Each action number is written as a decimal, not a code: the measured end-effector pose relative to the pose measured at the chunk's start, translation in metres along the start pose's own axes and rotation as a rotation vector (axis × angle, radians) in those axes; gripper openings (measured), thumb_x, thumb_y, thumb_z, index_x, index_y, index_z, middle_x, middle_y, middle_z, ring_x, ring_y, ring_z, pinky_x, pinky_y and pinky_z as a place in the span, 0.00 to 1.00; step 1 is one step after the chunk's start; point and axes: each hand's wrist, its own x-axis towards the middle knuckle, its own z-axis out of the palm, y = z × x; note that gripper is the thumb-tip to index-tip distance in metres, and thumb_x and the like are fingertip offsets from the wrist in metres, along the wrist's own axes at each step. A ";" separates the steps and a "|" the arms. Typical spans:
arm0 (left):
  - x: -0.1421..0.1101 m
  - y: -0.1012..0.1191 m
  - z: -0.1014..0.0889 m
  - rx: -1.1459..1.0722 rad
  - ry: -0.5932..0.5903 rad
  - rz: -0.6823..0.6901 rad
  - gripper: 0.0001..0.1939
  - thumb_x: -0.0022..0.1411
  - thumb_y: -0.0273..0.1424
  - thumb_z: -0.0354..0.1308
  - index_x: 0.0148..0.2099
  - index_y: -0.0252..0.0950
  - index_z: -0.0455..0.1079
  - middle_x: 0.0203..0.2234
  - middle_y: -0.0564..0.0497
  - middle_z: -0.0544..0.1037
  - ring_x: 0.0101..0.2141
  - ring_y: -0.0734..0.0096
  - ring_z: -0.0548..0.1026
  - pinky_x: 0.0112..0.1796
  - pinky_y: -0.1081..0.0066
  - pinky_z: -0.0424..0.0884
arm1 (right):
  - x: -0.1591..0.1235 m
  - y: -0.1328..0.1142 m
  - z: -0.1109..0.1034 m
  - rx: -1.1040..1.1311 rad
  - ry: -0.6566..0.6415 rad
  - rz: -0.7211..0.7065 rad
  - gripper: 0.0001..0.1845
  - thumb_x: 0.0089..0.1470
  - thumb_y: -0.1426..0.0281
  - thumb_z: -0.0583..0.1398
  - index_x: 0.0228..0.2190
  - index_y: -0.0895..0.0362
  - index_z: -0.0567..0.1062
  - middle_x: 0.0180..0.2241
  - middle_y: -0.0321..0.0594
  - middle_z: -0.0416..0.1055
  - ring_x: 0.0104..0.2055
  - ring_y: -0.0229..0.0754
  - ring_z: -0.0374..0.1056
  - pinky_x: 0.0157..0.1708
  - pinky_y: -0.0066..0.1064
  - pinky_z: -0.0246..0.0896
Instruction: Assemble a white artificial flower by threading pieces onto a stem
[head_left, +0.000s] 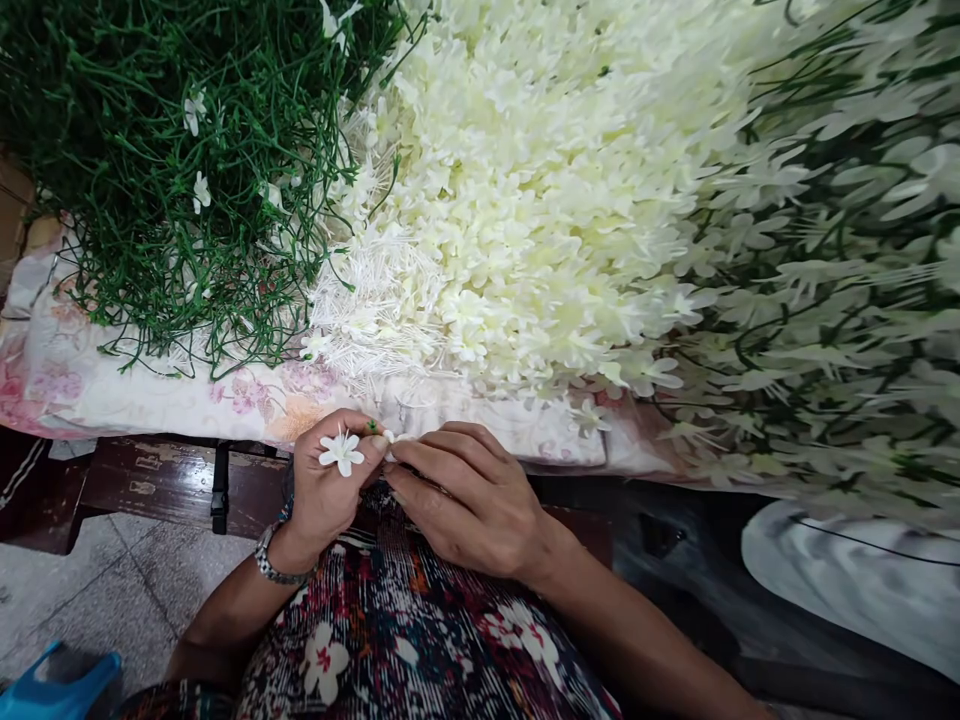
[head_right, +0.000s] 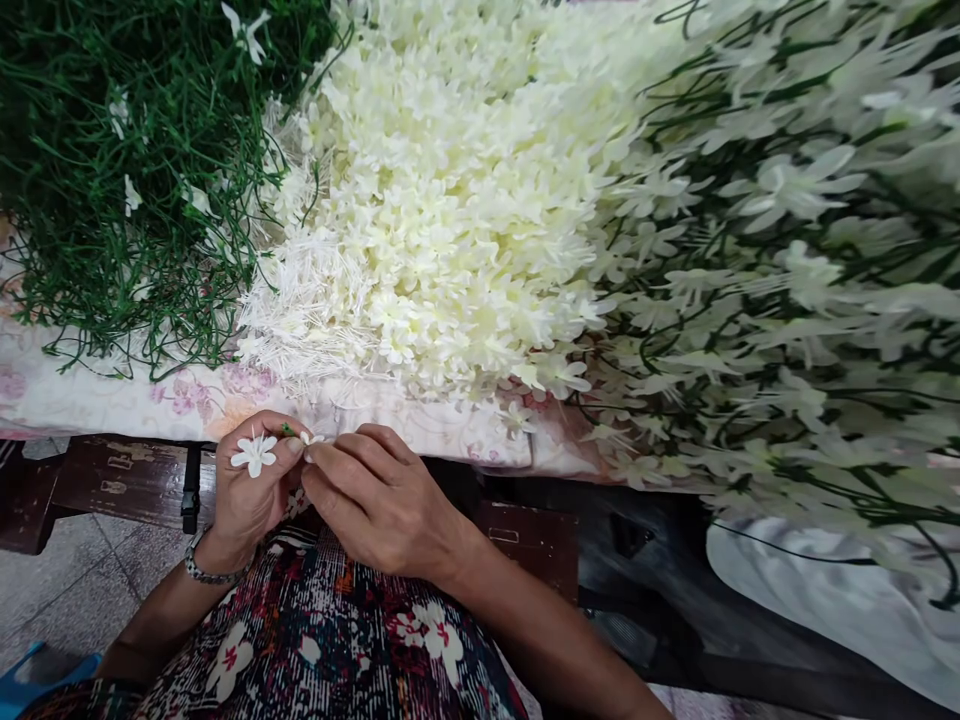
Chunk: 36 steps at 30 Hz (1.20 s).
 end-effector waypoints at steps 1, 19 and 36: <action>0.000 -0.001 -0.001 0.018 0.009 0.008 0.05 0.49 0.29 0.58 0.28 0.33 0.67 0.18 0.56 0.65 0.19 0.83 0.60 0.20 0.80 0.55 | 0.000 0.000 -0.001 0.016 0.008 0.005 0.12 0.43 0.76 0.59 0.35 0.61 0.70 0.37 0.42 0.69 0.38 0.40 0.62 0.36 0.35 0.62; 0.005 0.006 -0.006 0.160 0.096 0.115 0.04 0.52 0.29 0.56 0.29 0.34 0.65 0.16 0.57 0.64 0.16 0.82 0.61 0.17 0.78 0.56 | 0.007 0.030 -0.001 -0.336 -0.250 0.290 0.07 0.50 0.76 0.52 0.26 0.58 0.70 0.25 0.40 0.64 0.30 0.38 0.54 0.31 0.30 0.51; 0.007 0.010 -0.004 0.133 0.077 0.126 0.03 0.52 0.29 0.56 0.29 0.35 0.66 0.15 0.57 0.64 0.15 0.82 0.60 0.17 0.79 0.55 | 0.023 0.039 -0.004 -0.380 -0.359 0.168 0.06 0.50 0.75 0.52 0.26 0.56 0.68 0.26 0.39 0.62 0.31 0.40 0.54 0.30 0.32 0.49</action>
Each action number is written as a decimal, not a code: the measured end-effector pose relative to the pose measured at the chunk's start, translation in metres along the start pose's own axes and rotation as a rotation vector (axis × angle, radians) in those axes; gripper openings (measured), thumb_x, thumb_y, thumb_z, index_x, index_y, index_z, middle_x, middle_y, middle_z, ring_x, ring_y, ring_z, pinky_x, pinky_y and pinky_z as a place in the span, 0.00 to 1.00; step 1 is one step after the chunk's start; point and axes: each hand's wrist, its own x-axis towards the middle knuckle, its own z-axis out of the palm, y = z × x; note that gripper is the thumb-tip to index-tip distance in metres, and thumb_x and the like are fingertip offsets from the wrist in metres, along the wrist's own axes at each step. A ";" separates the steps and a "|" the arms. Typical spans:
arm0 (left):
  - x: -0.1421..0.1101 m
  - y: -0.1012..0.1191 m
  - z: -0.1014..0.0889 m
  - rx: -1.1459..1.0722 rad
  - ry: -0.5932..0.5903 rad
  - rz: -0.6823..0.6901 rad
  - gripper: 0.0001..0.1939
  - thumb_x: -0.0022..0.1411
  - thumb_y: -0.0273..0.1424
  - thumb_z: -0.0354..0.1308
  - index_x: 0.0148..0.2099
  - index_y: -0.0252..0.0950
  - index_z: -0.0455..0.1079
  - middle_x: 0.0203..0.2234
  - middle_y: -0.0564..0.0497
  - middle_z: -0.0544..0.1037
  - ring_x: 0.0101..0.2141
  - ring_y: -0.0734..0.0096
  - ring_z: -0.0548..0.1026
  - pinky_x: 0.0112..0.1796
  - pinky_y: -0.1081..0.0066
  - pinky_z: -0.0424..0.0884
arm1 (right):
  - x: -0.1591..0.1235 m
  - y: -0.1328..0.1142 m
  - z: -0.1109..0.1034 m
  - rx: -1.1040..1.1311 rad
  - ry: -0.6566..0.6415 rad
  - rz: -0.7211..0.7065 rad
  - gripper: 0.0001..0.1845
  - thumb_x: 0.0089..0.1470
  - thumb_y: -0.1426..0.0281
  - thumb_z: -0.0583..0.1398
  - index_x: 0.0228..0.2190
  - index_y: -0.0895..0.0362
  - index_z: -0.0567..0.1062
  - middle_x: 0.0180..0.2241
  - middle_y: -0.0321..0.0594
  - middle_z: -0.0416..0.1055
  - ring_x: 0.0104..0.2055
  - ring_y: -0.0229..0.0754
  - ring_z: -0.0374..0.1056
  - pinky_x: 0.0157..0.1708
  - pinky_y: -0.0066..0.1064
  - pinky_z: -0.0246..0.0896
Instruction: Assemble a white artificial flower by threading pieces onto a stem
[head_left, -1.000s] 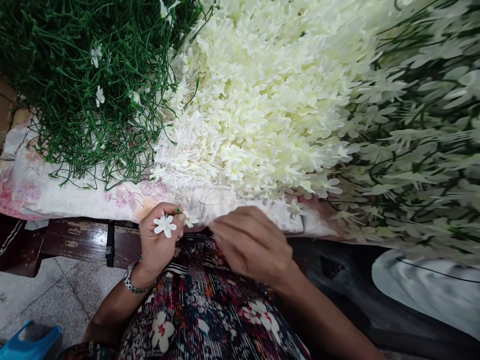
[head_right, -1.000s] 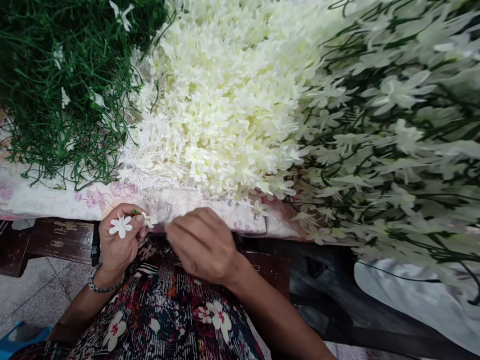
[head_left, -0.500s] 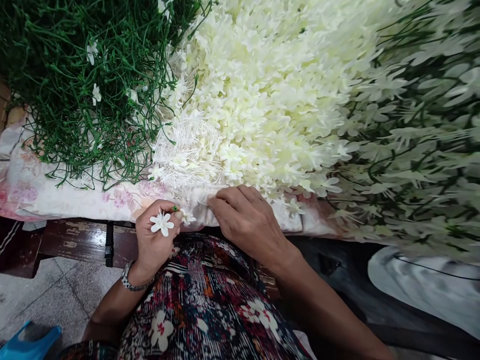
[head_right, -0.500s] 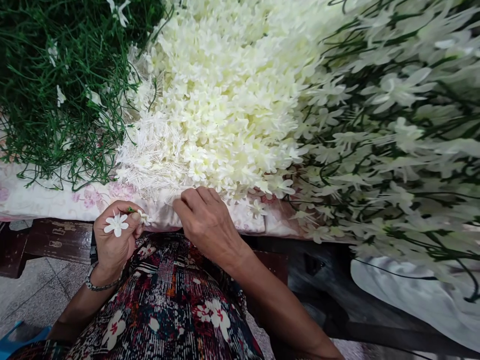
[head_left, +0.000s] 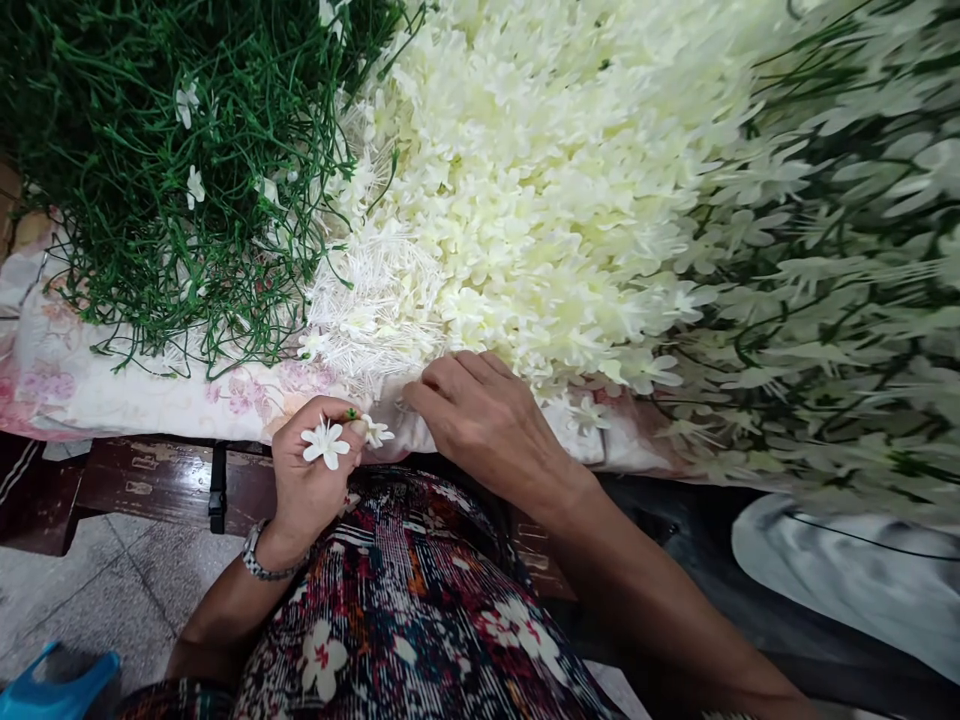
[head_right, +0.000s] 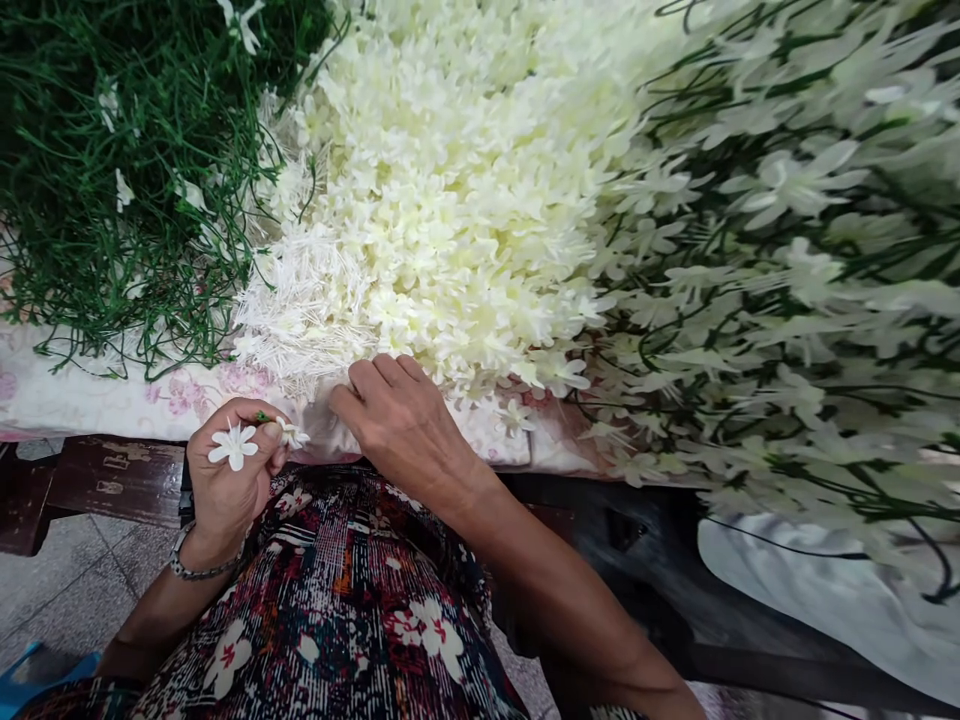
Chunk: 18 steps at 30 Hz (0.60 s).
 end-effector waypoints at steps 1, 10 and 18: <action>0.000 0.000 0.000 -0.005 0.000 -0.003 0.03 0.52 0.29 0.57 0.29 0.35 0.66 0.14 0.57 0.64 0.15 0.82 0.60 0.17 0.79 0.55 | -0.001 0.000 0.000 0.006 0.008 0.000 0.06 0.50 0.76 0.52 0.25 0.56 0.67 0.25 0.39 0.62 0.30 0.40 0.55 0.30 0.32 0.49; 0.001 0.006 0.008 -0.183 -0.013 -0.162 0.06 0.49 0.30 0.58 0.28 0.34 0.64 0.13 0.59 0.63 0.13 0.84 0.61 0.14 0.81 0.56 | -0.014 0.002 0.006 0.262 0.387 0.144 0.05 0.47 0.77 0.55 0.29 0.58 0.66 0.24 0.38 0.66 0.30 0.36 0.63 0.31 0.27 0.60; 0.004 0.004 0.020 -0.215 -0.003 -0.165 0.08 0.47 0.30 0.59 0.28 0.34 0.63 0.12 0.60 0.63 0.12 0.84 0.62 0.13 0.82 0.57 | -0.022 0.001 0.002 0.591 0.446 0.468 0.04 0.47 0.74 0.57 0.29 0.56 0.67 0.23 0.33 0.67 0.23 0.32 0.63 0.23 0.25 0.59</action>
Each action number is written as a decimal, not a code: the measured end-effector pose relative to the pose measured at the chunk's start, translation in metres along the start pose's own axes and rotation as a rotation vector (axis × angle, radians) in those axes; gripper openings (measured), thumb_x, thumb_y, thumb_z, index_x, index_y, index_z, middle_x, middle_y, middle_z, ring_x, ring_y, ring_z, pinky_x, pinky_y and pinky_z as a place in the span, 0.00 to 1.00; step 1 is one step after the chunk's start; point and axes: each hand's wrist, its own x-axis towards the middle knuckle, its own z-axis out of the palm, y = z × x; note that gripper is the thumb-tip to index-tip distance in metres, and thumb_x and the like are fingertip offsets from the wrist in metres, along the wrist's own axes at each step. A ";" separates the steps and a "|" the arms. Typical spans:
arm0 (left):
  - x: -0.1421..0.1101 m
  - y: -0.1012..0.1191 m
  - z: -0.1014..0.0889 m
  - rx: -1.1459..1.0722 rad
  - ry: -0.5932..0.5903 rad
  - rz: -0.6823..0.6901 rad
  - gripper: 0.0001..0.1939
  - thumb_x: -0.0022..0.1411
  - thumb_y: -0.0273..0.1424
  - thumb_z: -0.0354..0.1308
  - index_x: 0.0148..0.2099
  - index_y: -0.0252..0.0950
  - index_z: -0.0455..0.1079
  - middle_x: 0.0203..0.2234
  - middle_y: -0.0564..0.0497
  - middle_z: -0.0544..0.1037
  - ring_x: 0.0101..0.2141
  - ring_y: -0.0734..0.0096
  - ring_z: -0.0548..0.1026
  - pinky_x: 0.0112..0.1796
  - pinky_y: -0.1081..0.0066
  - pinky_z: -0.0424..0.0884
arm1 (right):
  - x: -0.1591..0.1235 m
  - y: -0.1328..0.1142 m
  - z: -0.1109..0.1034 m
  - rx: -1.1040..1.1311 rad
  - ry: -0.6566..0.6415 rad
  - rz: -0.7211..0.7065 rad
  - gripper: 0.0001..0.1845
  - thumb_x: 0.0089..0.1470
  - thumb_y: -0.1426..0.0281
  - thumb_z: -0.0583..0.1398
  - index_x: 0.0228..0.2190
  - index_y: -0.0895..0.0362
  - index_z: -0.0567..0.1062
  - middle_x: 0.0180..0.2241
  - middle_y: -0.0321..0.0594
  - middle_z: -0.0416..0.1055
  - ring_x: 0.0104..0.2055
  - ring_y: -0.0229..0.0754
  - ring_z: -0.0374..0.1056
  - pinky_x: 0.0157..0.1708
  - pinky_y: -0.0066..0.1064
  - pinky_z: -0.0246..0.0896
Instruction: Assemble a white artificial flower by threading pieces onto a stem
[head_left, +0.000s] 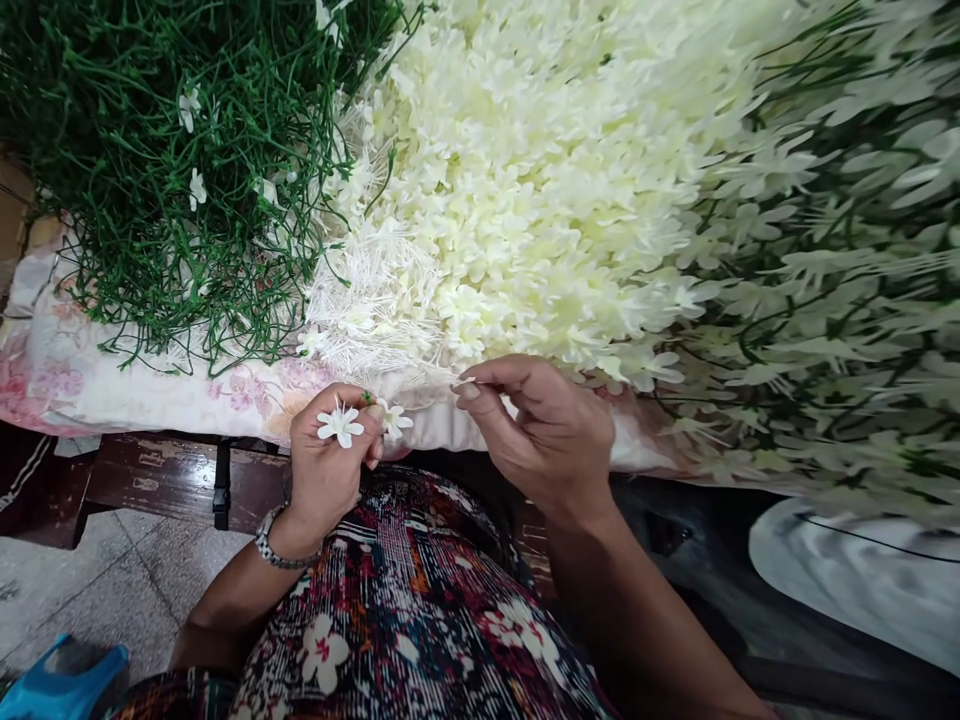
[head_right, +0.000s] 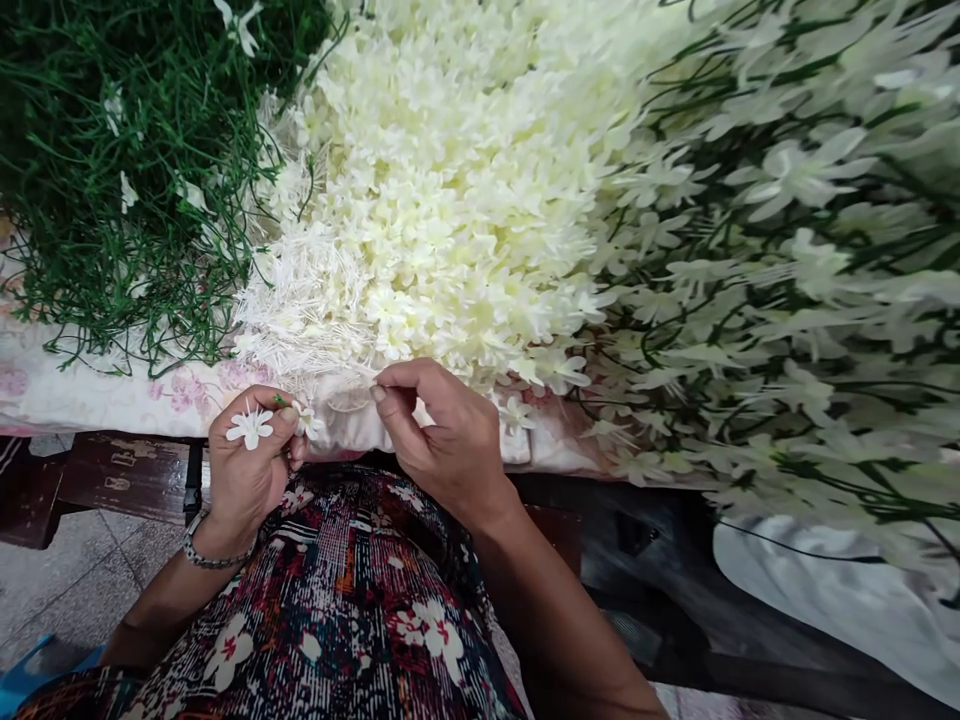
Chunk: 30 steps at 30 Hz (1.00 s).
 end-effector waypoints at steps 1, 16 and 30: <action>0.001 0.000 0.002 -0.004 -0.005 0.003 0.08 0.47 0.30 0.59 0.28 0.34 0.63 0.12 0.60 0.63 0.12 0.84 0.62 0.13 0.82 0.57 | -0.002 0.000 0.000 0.075 0.005 0.083 0.04 0.47 0.73 0.57 0.29 0.56 0.67 0.23 0.33 0.67 0.23 0.32 0.64 0.23 0.25 0.60; 0.001 -0.007 0.025 -0.042 -0.050 -0.052 0.10 0.47 0.33 0.60 0.27 0.35 0.62 0.12 0.60 0.64 0.12 0.84 0.63 0.12 0.82 0.61 | -0.011 -0.014 0.012 0.222 0.103 -0.088 0.09 0.44 0.78 0.58 0.30 0.55 0.69 0.31 0.38 0.68 0.34 0.38 0.65 0.31 0.33 0.63; 0.002 -0.012 0.026 -0.049 -0.085 -0.044 0.10 0.48 0.32 0.60 0.26 0.34 0.62 0.12 0.60 0.64 0.11 0.85 0.63 0.12 0.83 0.60 | -0.014 -0.008 0.016 0.260 0.113 -0.039 0.08 0.44 0.80 0.57 0.28 0.56 0.68 0.26 0.36 0.67 0.31 0.35 0.65 0.29 0.30 0.61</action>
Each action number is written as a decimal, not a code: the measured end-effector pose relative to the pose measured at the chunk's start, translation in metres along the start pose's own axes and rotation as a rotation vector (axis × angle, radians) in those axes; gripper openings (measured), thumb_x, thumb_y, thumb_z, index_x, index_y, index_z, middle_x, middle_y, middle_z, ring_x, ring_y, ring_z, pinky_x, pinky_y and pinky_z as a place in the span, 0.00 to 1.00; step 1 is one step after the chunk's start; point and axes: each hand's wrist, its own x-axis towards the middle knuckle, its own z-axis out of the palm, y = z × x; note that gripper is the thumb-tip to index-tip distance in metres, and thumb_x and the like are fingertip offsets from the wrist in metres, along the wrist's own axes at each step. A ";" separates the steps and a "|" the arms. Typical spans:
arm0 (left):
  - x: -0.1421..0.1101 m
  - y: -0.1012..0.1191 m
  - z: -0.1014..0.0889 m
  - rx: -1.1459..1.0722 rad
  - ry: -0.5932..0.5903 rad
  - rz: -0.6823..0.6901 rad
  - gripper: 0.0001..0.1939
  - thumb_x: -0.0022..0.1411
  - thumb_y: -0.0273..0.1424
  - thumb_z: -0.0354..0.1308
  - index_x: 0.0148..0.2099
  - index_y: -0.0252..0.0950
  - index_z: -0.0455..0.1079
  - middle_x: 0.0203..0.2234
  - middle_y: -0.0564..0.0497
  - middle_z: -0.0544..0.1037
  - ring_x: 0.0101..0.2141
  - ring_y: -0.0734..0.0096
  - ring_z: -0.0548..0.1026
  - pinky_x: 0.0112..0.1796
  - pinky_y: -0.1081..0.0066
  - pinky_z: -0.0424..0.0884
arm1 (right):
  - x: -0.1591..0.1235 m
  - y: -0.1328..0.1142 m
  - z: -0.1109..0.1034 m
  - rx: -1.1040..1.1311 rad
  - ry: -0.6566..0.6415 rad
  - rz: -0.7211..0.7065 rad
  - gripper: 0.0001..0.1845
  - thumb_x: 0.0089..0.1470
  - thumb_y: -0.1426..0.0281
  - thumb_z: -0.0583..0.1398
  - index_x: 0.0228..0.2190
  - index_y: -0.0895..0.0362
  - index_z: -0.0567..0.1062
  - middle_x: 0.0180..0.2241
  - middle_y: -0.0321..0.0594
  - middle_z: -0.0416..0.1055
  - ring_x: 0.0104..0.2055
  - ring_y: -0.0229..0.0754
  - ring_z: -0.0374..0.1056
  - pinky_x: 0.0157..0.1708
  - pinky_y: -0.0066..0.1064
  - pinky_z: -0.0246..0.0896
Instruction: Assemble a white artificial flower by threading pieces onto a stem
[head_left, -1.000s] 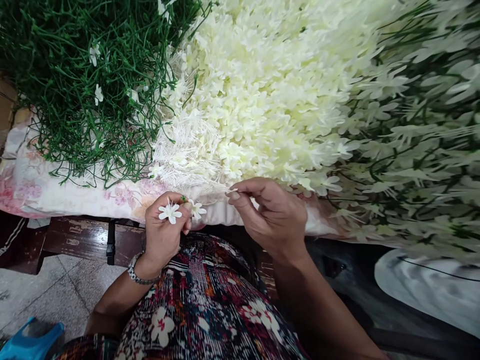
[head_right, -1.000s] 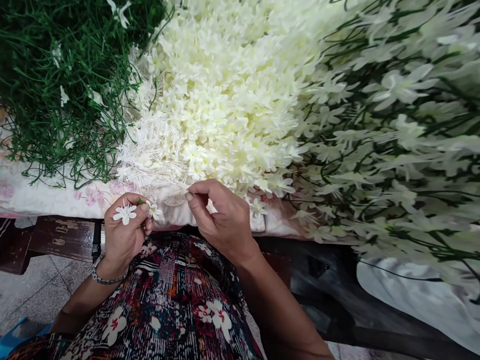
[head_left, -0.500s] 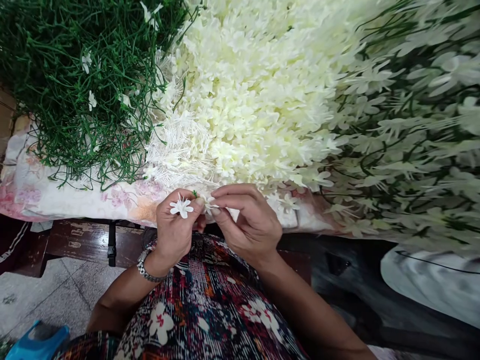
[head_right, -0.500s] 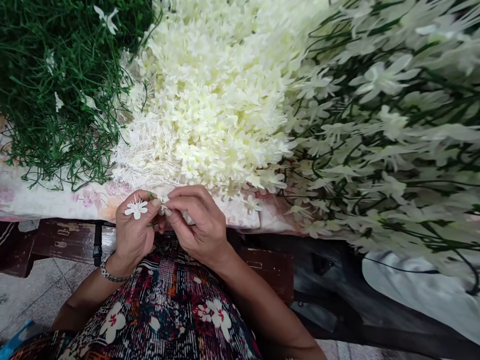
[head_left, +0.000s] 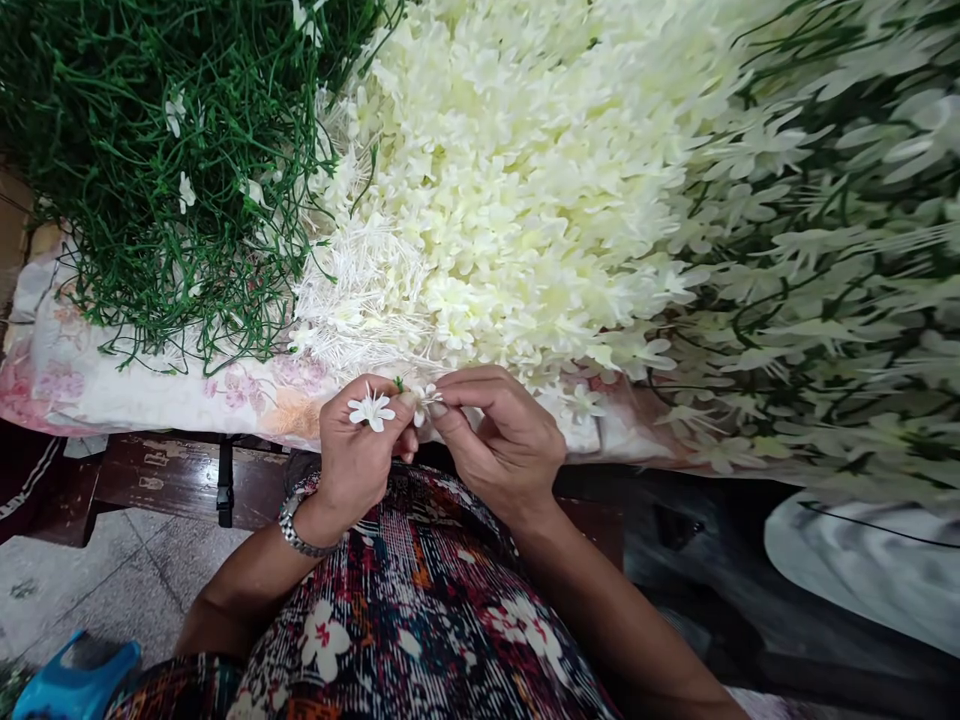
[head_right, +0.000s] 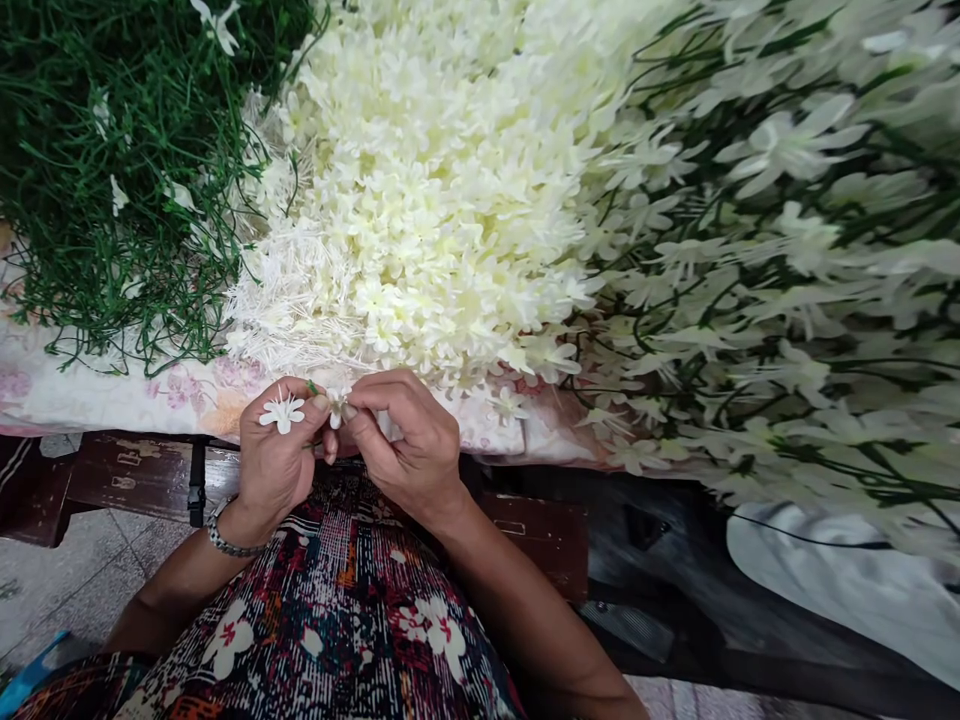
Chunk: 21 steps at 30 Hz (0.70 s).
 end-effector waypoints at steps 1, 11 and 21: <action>0.000 0.000 0.000 -0.002 -0.002 0.003 0.09 0.48 0.32 0.59 0.26 0.34 0.62 0.12 0.60 0.64 0.11 0.85 0.63 0.12 0.83 0.60 | 0.000 0.001 0.000 -0.016 -0.003 -0.012 0.09 0.43 0.80 0.57 0.28 0.57 0.68 0.26 0.36 0.67 0.31 0.35 0.65 0.29 0.29 0.62; 0.000 -0.003 -0.002 -0.043 0.007 0.036 0.07 0.47 0.30 0.60 0.26 0.33 0.64 0.13 0.59 0.65 0.12 0.85 0.64 0.12 0.84 0.61 | -0.002 0.004 -0.003 -0.242 -0.065 -0.181 0.11 0.42 0.80 0.58 0.30 0.58 0.65 0.27 0.38 0.67 0.31 0.36 0.64 0.30 0.29 0.63; -0.004 0.000 -0.004 -0.133 -0.085 0.016 0.06 0.50 0.30 0.58 0.30 0.32 0.67 0.17 0.56 0.70 0.13 0.84 0.66 0.12 0.82 0.62 | -0.008 0.002 -0.001 -0.265 0.029 -0.252 0.12 0.42 0.81 0.58 0.31 0.57 0.65 0.26 0.38 0.66 0.29 0.35 0.64 0.25 0.27 0.63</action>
